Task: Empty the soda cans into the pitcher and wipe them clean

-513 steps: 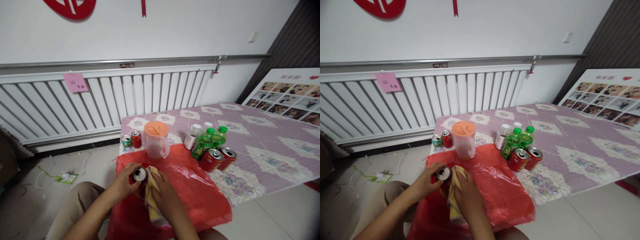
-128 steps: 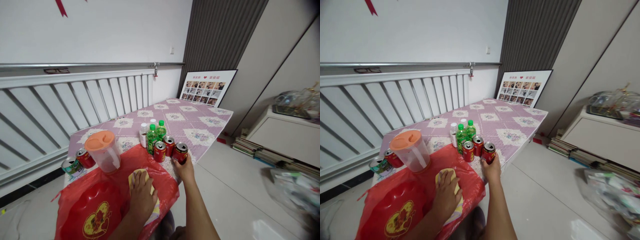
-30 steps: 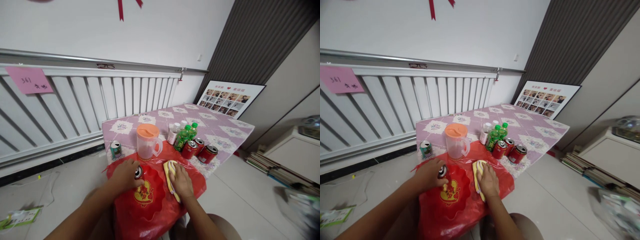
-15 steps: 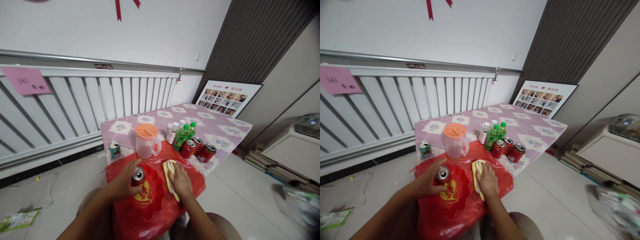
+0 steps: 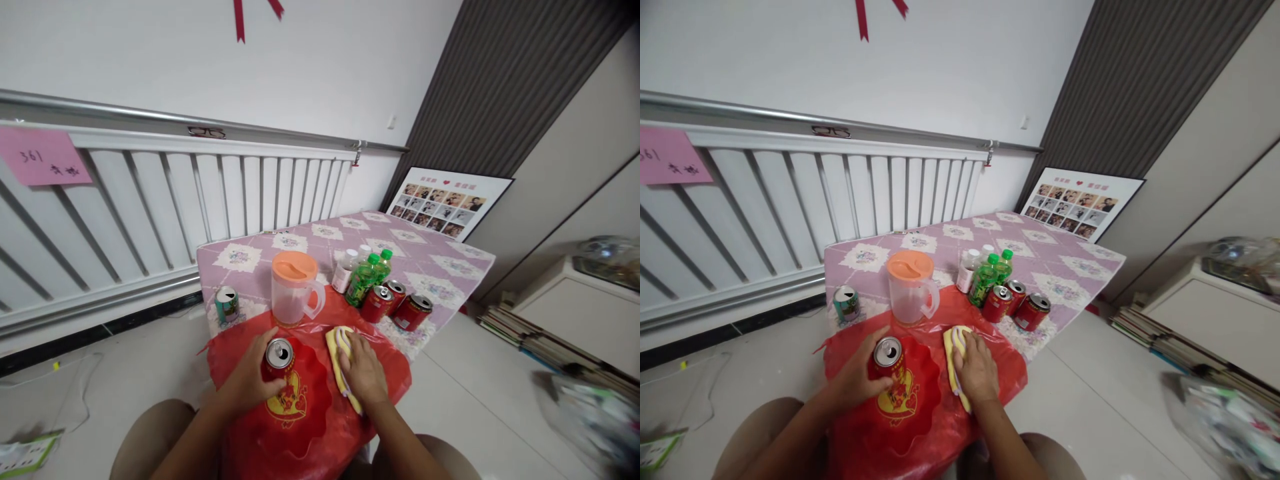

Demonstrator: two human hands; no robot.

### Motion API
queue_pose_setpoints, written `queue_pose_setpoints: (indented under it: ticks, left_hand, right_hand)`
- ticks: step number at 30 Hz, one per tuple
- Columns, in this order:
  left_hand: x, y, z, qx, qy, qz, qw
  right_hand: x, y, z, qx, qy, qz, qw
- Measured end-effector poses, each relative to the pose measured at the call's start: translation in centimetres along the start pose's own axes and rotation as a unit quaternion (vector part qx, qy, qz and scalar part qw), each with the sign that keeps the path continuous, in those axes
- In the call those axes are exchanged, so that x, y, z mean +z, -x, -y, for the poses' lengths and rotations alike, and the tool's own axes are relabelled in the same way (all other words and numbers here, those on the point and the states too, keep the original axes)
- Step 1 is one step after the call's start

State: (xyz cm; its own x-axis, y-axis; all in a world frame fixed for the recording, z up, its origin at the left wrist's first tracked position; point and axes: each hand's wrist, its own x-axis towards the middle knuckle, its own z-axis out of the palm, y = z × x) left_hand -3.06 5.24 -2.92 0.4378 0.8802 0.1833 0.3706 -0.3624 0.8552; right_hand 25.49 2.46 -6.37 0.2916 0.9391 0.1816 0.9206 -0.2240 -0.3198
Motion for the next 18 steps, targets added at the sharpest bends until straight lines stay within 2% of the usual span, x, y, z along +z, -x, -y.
queue_pose_setpoints:
  ticks: [5, 12, 18]
  left_hand:
    - [1.1, 0.2, 0.5, -0.002, 0.013, -0.050, 0.999]
    - [1.3, 0.5, 0.6, -0.027, 0.033, -0.009, 0.999]
    - [0.9, 0.3, 0.4, -0.039, 0.017, -0.005, 0.999]
  right_hand:
    - [0.2, 0.0, -0.1, -0.002, -0.005, -0.005, 1.000]
    - [0.2, -0.1, -0.3, -0.005, -0.014, -0.008, 1.000]
    - [0.1, -0.2, -0.2, -0.006, -0.038, -0.010, 0.999]
